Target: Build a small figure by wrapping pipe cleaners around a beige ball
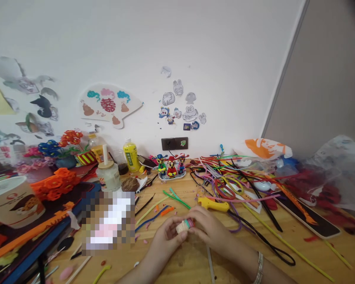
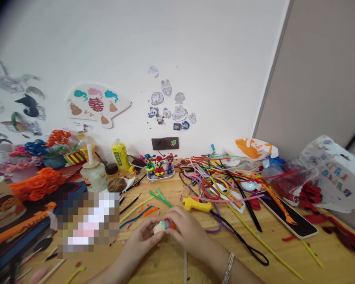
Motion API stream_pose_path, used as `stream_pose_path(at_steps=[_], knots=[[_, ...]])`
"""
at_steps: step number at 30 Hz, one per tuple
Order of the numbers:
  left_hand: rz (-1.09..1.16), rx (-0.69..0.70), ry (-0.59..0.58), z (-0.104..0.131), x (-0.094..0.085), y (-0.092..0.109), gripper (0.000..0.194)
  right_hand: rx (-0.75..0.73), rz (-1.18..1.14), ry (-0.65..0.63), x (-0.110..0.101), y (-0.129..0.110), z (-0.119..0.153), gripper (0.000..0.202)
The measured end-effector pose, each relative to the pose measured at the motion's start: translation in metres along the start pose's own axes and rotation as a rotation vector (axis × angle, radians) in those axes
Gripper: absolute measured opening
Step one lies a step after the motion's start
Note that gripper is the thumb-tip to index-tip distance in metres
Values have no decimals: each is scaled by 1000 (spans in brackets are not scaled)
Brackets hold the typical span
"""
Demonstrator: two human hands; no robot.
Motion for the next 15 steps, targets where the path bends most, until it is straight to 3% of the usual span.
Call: stream_pose_path(at_steps=[15], knots=[[64, -158, -37, 10, 9, -3, 31, -86, 70, -31, 3, -7, 4, 12]])
Point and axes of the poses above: each hand's wrist, its own z-axis away from the middle knuckle, its own x-axis out of the palm, y = z × x, the point moved 8 cm from there along -z, towards the middle knuckle, and after that the axes turned 13 degrees about y, right-handed, at the moved point
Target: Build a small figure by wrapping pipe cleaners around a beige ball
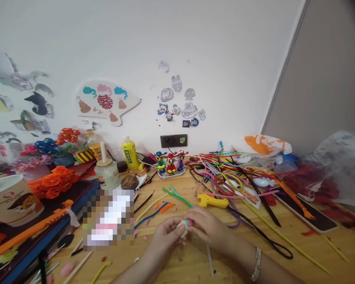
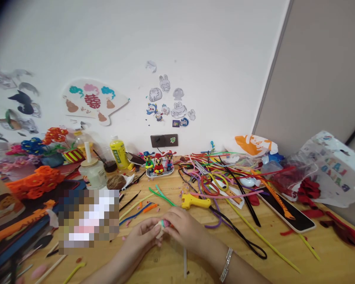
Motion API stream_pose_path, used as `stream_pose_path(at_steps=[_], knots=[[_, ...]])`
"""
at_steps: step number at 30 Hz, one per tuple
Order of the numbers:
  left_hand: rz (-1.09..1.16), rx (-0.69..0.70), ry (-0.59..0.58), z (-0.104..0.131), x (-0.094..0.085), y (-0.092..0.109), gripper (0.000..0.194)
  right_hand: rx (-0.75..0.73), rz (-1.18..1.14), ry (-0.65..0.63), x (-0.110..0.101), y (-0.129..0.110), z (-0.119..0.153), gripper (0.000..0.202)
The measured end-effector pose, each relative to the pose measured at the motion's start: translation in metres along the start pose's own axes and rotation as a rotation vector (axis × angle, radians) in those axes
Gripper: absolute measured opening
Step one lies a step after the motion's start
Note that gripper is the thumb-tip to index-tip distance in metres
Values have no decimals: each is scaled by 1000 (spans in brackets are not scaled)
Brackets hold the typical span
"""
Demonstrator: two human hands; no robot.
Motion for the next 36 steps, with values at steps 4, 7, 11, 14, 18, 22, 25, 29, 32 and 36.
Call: stream_pose_path(at_steps=[4, 7, 11, 14, 18, 22, 25, 29, 32, 36], knots=[[125, -100, -19, 6, 3, -1, 26, -18, -26, 7, 0, -2, 1, 14], [154, -100, -6, 7, 3, 2, 21, -15, -50, 29, 0, -1, 1, 15], [163, -85, 19, 7, 2, 4, 19, -35, -80, 47, 0, -1, 1, 18], [157, -82, 39, 7, 1, 5, 19, -46, -80, 59, 0, -3, 2, 20], [151, -76, 63, 8, -2, 5, 18, -61, -67, 66, 0, -6, 3, 20], [157, -59, 90, 6, -4, 6, 19, -34, -99, 113, 2, -4, 3, 19], [156, -52, 112, 4, -6, 4, 18, 39, -145, 184, 3, 2, 2, 17], [146, -46, 134, 2, -9, 0, 18, 113, -183, 286, 3, 8, 2, 15], [134, -38, 155, 1, -12, -2, 18, 173, -218, 341, 2, 11, 3, 16], [116, -32, 156, 0, -13, -3, 17, 195, -241, 364, 1, 12, 4, 17]])
Point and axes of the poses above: each hand's wrist, its own z-axis away from the middle knuckle, its own x-axis out of the palm, y = z × x, the point moved 8 cm from there along -z, towards the middle knuckle, and after that the axes turned 13 degrees about y, right-handed, at the moved point
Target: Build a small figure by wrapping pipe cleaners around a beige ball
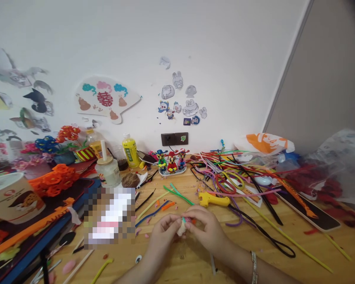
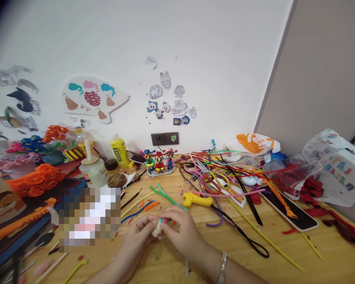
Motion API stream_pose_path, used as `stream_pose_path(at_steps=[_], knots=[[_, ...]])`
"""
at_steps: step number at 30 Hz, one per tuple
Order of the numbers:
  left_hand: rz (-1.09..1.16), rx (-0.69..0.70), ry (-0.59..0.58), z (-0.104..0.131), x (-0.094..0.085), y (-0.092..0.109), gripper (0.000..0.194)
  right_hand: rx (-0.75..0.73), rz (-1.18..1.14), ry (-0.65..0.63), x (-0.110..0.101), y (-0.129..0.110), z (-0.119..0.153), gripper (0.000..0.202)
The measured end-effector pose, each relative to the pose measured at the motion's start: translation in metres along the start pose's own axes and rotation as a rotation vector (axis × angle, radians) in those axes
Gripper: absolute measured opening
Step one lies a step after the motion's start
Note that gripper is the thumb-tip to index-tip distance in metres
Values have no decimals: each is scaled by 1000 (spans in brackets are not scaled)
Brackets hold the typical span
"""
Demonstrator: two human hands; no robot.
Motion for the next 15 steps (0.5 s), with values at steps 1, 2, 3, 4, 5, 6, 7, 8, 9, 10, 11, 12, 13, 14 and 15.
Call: stream_pose_path(at_steps=[1, 2, 3, 4, 5, 6, 7, 8, 9, 10, 11, 12, 13, 14, 15], knots=[[-2, 1, -4, -1, 0, 0, 18, -9, 5, -12, 1, -1, 0, 17], [-4, 2, -8, -1, 1, 0, 18, -23, 14, -27, 2, -2, 1, 17], [-4, 2, -13, -2, 1, 0, 19, -38, 24, -41, 2, -2, 1, 17], [-3, 3, -18, -3, 2, 0, 20, -52, 34, -54, 3, -3, 1, 18], [-1, 5, -24, -3, 3, 0, 20, -67, 43, -63, 3, -4, 2, 19], [1, 6, -30, -3, 3, 0, 21, -82, 52, -68, 4, -5, 2, 20], [4, 8, -36, -3, 4, 0, 21, -95, 61, -72, 4, -6, 2, 20], [7, 10, -41, -3, 4, -1, 21, -104, 72, -76, 4, -7, 3, 20], [10, 11, -47, -2, 5, -1, 21, -110, 83, -84, 5, -7, 3, 20], [12, 11, -54, -1, 5, -1, 21, -117, 95, -93, 5, -7, 4, 20], [15, 10, -60, 0, 6, -1, 21, -123, 105, -101, 6, -7, 4, 20], [18, 10, -65, 0, 6, -1, 21, -128, 115, -108, 7, -7, 5, 21], [22, 9, -71, 1, 7, -1, 21, -135, 122, -110, 7, -7, 5, 21], [27, 8, -75, 2, 7, 0, 21, -144, 126, -109, 7, -8, 5, 22], [32, 8, -77, 3, 7, 0, 22, -152, 128, -105, 7, -8, 5, 22]])
Point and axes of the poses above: each hand's wrist, its own z-axis away from the middle knuckle, its own x-axis out of the palm, y = z × x, the point moved 8 cm from there along -z, towards the middle knuckle, and after that the axes turned 13 degrees about y, right-handed, at the moved point
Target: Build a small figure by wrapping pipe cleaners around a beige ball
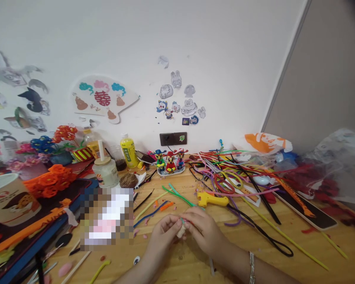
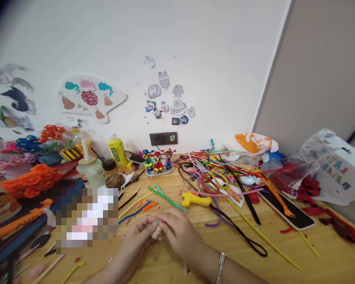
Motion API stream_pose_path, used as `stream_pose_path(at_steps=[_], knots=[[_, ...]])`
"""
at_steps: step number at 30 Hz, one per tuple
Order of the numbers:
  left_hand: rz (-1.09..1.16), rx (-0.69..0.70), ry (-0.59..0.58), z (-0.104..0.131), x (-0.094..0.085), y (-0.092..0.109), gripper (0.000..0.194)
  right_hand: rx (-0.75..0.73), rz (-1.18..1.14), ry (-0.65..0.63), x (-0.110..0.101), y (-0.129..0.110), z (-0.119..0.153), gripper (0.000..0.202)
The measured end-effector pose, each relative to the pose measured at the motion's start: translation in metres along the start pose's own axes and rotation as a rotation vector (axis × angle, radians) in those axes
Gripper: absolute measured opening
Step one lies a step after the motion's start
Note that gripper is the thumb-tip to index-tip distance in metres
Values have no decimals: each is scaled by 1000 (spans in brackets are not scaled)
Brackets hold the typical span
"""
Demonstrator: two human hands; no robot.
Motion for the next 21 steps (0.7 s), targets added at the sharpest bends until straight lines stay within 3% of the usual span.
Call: stream_pose_path(at_steps=[11, 17, 21], knots=[[177, -95, -117, 2, 4, -2, 11, -66, -47, 8, -4, -10, 0, 23], [109, -89, -213, 4, 12, 2, 9, -42, -1, -31, -6, -1, -3, 20], [141, -148, -177, 3, 11, 1, 28, -94, 97, -1, -19, 5, -13, 24]])
Point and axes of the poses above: each hand's wrist, its own z-axis away from the middle knuckle, its own x-axis out of the palm, y = z × x, the point moved 8 cm from there along -z, towards the middle knuckle, and after that the axes turned 13 degrees about y, right-handed, at the moved point
